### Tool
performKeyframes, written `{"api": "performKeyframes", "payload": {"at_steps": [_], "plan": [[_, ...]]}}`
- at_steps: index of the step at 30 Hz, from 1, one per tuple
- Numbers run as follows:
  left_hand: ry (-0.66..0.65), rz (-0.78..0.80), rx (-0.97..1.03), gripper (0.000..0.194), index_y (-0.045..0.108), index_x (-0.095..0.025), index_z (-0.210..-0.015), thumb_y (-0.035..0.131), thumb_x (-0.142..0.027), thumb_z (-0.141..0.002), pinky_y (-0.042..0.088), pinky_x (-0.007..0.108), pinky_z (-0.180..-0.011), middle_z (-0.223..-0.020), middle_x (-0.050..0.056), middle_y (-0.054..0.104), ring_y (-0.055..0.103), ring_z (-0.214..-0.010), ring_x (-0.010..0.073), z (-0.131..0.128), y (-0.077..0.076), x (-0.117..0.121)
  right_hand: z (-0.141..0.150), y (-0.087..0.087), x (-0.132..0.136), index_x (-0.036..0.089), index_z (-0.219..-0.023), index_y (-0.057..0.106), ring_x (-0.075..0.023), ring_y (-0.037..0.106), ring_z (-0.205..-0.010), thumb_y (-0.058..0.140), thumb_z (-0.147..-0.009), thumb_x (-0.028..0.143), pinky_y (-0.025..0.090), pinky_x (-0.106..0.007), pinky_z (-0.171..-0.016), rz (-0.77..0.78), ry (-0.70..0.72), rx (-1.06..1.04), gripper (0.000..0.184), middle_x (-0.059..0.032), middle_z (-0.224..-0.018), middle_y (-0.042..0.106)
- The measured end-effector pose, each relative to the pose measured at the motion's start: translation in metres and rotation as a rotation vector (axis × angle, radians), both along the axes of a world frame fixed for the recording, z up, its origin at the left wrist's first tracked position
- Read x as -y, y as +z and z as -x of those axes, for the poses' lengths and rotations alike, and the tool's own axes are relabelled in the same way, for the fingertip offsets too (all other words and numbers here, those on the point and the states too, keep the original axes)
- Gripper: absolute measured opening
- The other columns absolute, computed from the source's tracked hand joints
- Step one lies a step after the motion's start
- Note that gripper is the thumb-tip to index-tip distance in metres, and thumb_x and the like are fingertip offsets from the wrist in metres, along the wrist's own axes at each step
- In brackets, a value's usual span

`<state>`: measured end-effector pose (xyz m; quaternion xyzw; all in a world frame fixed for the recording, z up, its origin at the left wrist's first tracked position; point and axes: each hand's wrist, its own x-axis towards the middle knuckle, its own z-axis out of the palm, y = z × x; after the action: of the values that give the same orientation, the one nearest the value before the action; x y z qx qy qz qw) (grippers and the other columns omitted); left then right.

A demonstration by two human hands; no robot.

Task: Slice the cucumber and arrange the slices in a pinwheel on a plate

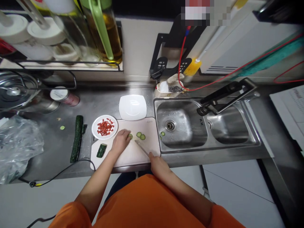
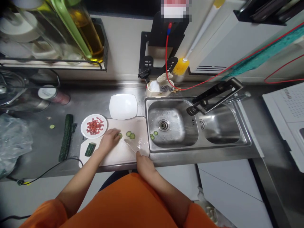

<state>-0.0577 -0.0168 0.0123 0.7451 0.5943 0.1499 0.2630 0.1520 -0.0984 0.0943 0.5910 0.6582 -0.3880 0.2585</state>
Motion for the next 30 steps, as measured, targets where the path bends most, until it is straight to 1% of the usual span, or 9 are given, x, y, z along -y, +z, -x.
{"api": "performKeyframes", "payload": {"at_steps": [4,7,15,20,30], "plan": [[0.136,-0.007,-0.077,0.026,0.062,-0.019,-0.105,0.052,-0.026,-0.082,0.045,0.032,-0.084,-0.095,0.009,0.06,0.055,-0.091,0.0211,-0.001,-0.008,0.027,0.002,-0.002,-0.001,0.014,-0.124,0.042,-0.0254,0.062,-0.095,0.035,-0.078,0.0,0.045,-0.03,-0.071,-0.016,0.003,-0.001,0.048,-0.0141,-0.091,0.066],[0.179,-0.023,-0.058,0.027,0.061,-0.018,-0.107,0.05,-0.025,-0.084,0.045,0.031,-0.084,-0.095,0.009,0.06,0.055,-0.092,0.021,-0.003,-0.013,0.035,0.008,-0.002,-0.004,0.014,-0.122,0.043,-0.0253,0.062,-0.096,0.035,-0.079,0.0,0.045,-0.03,-0.072,-0.038,0.008,-0.008,0.046,-0.0139,-0.092,0.065],[0.168,-0.035,-0.052,0.029,0.061,-0.02,-0.109,0.05,-0.023,-0.083,0.045,0.031,-0.081,-0.092,0.007,0.061,0.054,-0.09,0.0201,-0.005,-0.016,0.033,0.03,-0.006,-0.015,0.012,-0.122,0.042,-0.0264,0.063,-0.094,0.033,-0.082,0.002,0.046,-0.032,-0.072,-0.098,0.023,-0.042,0.043,-0.0149,-0.094,0.066],[0.151,-0.044,-0.051,0.027,0.062,-0.02,-0.107,0.049,-0.023,-0.084,0.044,0.031,-0.08,-0.089,0.007,0.061,0.053,-0.088,0.0201,-0.005,-0.014,0.033,0.033,-0.01,-0.015,0.013,-0.118,0.044,-0.026,0.064,-0.092,0.03,-0.083,0.002,0.047,-0.032,-0.071,-0.131,0.034,-0.052,0.039,-0.0146,-0.09,0.067],[0.145,-0.026,-0.056,0.026,0.063,-0.019,-0.105,0.049,-0.022,-0.084,0.043,0.031,-0.082,-0.088,0.007,0.06,0.052,-0.088,0.0206,-0.005,-0.015,0.031,0.034,-0.009,-0.016,0.012,-0.12,0.043,-0.0255,0.063,-0.095,0.029,-0.083,0.002,0.047,-0.032,-0.073,-0.107,0.021,-0.042,0.041,-0.015,-0.092,0.067]]}}
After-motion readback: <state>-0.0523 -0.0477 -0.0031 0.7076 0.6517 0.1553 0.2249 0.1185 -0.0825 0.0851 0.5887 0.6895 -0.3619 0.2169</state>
